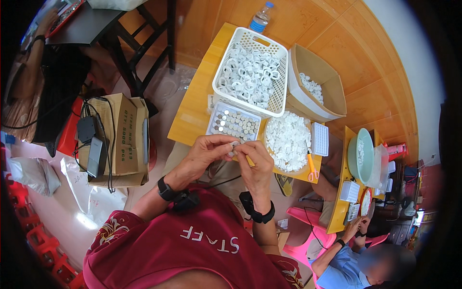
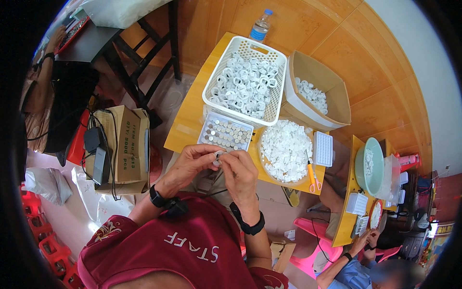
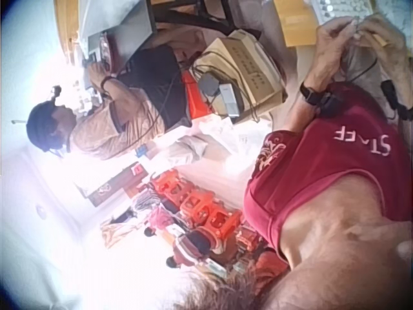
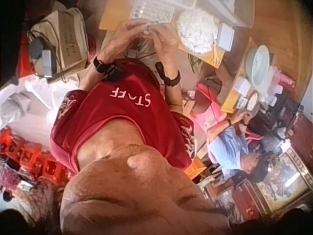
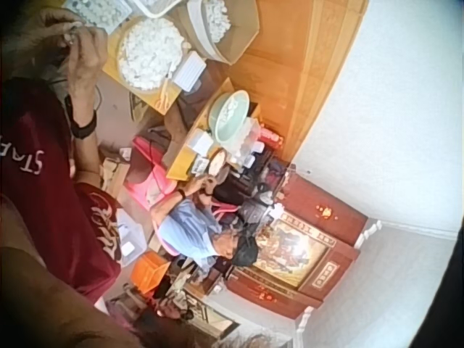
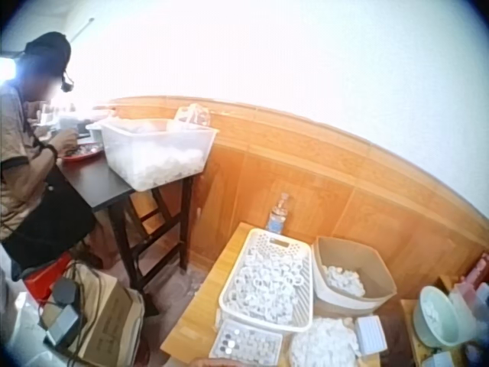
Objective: Assembling small white plastic components by manually pressing them together and organizing them into a tray.
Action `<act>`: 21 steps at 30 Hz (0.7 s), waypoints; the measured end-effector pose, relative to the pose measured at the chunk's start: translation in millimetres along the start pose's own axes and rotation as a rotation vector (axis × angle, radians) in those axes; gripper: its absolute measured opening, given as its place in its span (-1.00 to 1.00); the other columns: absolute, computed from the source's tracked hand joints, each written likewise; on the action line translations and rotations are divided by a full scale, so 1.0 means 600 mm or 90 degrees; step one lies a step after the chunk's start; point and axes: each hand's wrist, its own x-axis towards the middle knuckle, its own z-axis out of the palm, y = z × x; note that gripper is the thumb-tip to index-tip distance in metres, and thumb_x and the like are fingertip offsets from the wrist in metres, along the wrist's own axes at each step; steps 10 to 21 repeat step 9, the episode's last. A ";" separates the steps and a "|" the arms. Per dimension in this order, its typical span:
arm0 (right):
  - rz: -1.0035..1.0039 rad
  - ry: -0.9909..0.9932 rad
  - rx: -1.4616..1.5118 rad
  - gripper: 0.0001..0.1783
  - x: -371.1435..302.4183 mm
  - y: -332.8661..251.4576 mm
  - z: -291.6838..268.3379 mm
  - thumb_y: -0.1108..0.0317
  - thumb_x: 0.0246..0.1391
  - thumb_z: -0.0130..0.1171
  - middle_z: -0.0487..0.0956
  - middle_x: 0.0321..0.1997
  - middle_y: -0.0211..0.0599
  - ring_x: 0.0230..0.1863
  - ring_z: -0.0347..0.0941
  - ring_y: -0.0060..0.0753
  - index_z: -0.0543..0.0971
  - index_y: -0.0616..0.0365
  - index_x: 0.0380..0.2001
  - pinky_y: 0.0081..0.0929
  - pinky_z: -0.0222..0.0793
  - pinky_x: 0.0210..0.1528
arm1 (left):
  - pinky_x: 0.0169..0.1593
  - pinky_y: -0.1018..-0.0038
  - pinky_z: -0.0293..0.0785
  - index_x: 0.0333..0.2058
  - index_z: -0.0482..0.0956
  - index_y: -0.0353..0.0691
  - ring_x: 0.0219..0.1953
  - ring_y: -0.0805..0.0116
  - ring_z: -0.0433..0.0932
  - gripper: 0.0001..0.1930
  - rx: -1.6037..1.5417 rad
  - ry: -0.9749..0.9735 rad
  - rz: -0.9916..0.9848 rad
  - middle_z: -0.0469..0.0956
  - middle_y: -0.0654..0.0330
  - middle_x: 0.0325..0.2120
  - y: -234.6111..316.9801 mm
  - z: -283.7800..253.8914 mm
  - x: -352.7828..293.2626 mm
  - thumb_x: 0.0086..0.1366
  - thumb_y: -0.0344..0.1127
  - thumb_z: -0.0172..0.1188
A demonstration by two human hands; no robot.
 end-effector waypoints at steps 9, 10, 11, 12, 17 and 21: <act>0.270 0.039 0.387 -0.84 -0.019 0.014 0.001 0.68 -0.12 0.14 0.37 -0.26 -0.33 -0.28 0.42 -0.56 0.55 0.25 -0.41 -0.70 0.39 -0.31 | -0.13 0.60 0.45 -0.10 0.48 -0.28 -0.14 0.50 0.44 -0.72 0.067 -0.044 -0.012 0.38 0.18 -0.03 0.013 0.017 0.003 0.21 -0.38 0.08; 0.270 0.039 0.387 -0.84 -0.019 0.014 0.001 0.68 -0.12 0.14 0.37 -0.26 -0.33 -0.28 0.42 -0.56 0.55 0.25 -0.41 -0.70 0.39 -0.31 | -0.13 0.60 0.45 -0.10 0.48 -0.28 -0.14 0.50 0.44 -0.72 0.067 -0.044 -0.012 0.38 0.18 -0.03 0.013 0.017 0.003 0.21 -0.38 0.08; 0.270 0.039 0.387 -0.84 -0.019 0.014 0.001 0.68 -0.12 0.14 0.37 -0.26 -0.33 -0.28 0.42 -0.56 0.55 0.25 -0.41 -0.70 0.39 -0.31 | -0.13 0.60 0.45 -0.10 0.48 -0.28 -0.14 0.50 0.44 -0.72 0.067 -0.044 -0.012 0.38 0.18 -0.03 0.013 0.017 0.003 0.21 -0.38 0.08; 0.270 0.039 0.387 -0.84 -0.019 0.014 0.001 0.68 -0.12 0.14 0.37 -0.26 -0.33 -0.28 0.42 -0.56 0.55 0.25 -0.41 -0.70 0.39 -0.31 | -0.13 0.60 0.45 -0.10 0.48 -0.28 -0.14 0.50 0.44 -0.72 0.067 -0.044 -0.012 0.38 0.18 -0.03 0.013 0.017 0.003 0.21 -0.38 0.08; 0.270 0.039 0.387 -0.84 -0.019 0.014 0.001 0.68 -0.12 0.14 0.37 -0.26 -0.33 -0.28 0.42 -0.56 0.55 0.25 -0.41 -0.70 0.39 -0.31 | -0.13 0.60 0.45 -0.10 0.48 -0.28 -0.14 0.50 0.44 -0.72 0.067 -0.044 -0.012 0.38 0.18 -0.03 0.013 0.017 0.003 0.21 -0.38 0.08; 0.270 0.039 0.387 -0.84 -0.019 0.014 0.001 0.68 -0.12 0.14 0.37 -0.26 -0.33 -0.28 0.42 -0.56 0.55 0.25 -0.41 -0.70 0.39 -0.31 | -0.13 0.60 0.45 -0.10 0.48 -0.28 -0.14 0.50 0.44 -0.72 0.067 -0.044 -0.012 0.38 0.18 -0.03 0.013 0.017 0.003 0.21 -0.38 0.08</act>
